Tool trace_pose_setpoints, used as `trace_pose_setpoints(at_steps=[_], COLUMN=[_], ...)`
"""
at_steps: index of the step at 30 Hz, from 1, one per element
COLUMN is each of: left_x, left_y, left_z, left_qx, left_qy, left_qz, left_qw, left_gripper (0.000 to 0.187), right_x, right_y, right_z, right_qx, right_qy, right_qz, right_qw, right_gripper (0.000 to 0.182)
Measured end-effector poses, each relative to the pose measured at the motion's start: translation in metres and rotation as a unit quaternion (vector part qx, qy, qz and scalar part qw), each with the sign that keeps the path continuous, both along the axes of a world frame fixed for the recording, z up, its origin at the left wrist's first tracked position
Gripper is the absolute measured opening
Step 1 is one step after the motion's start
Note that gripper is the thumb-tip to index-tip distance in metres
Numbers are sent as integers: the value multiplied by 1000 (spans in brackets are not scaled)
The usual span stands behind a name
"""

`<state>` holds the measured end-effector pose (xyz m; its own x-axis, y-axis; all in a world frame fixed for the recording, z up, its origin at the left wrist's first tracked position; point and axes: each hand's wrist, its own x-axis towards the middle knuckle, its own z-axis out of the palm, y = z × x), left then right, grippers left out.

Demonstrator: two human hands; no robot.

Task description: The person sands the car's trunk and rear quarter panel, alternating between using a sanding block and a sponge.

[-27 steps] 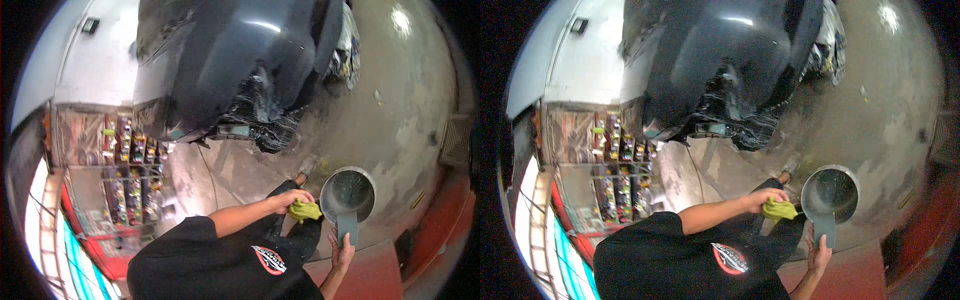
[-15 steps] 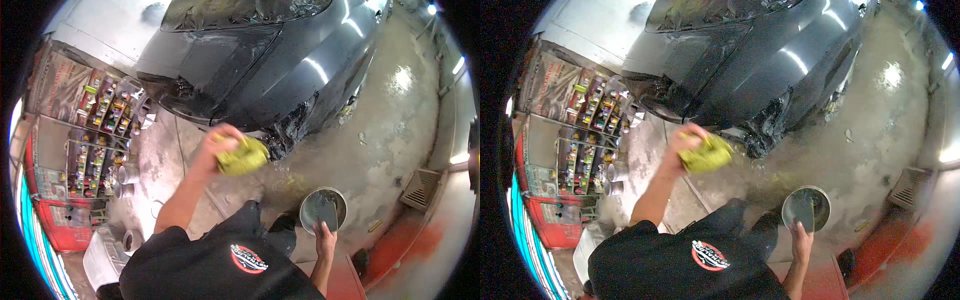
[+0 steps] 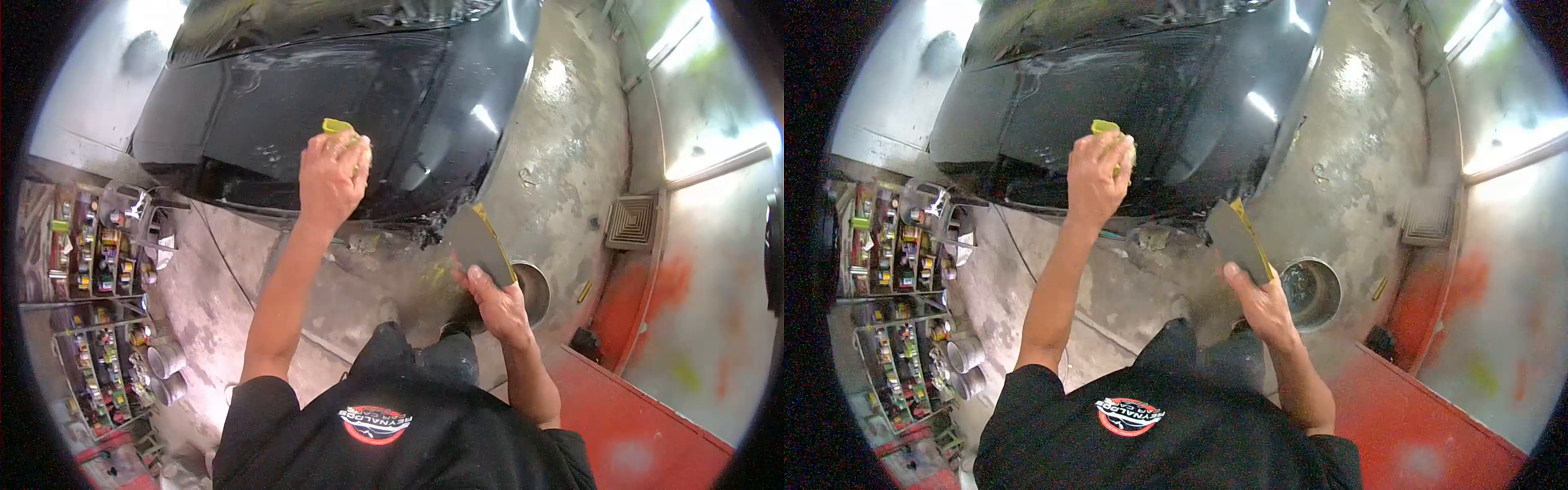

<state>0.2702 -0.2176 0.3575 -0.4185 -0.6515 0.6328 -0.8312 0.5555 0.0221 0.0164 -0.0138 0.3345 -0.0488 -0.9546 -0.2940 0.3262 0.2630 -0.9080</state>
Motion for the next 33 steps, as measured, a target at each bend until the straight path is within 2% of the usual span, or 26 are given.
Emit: trace_pose_setpoints(at_steps=[3,7,10,13,16,17,20,23,27,33], left_x=[67,142,168,175,172,172,173,173,171,170], left_y=[-23,-47,-69,-78,-75,-75,-79,-77,-77,-76], left_z=[-2,5,3,1,1,0,0,-1,3,7], left_qx=[-5,-21,-34,-27,-26,-25,-25,-21,-6,-3], left_qy=[29,9,9,31,40,37,35,42,45,40], left_qz=[49,95,114,130,136,138,139,138,140,139], left_qw=[998,995,993,991,990,989,989,989,989,989], left_gripper=[21,22,23,26,26,26,25,25,25,26], right_x=[47,100,128,153,179,186,197,196,185,150], right_y=[-25,-60,-98,-131,-135,-128,-101,-105,-145,-227], right_z=[14,58,55,39,23,12,-5,3,15,25], right_qx=[-68,-165,-202,-233,-209,-209,-215,-196,-207,-163], right_qy=[135,323,501,599,636,675,685,705,709,736], right_qz=[16,17,11,21,89,96,106,120,76,50], right_qw=[988,932,842,766,737,701,688,671,670,656], right_gripper=[48,63,67,70,74,74,84,86,85,84])
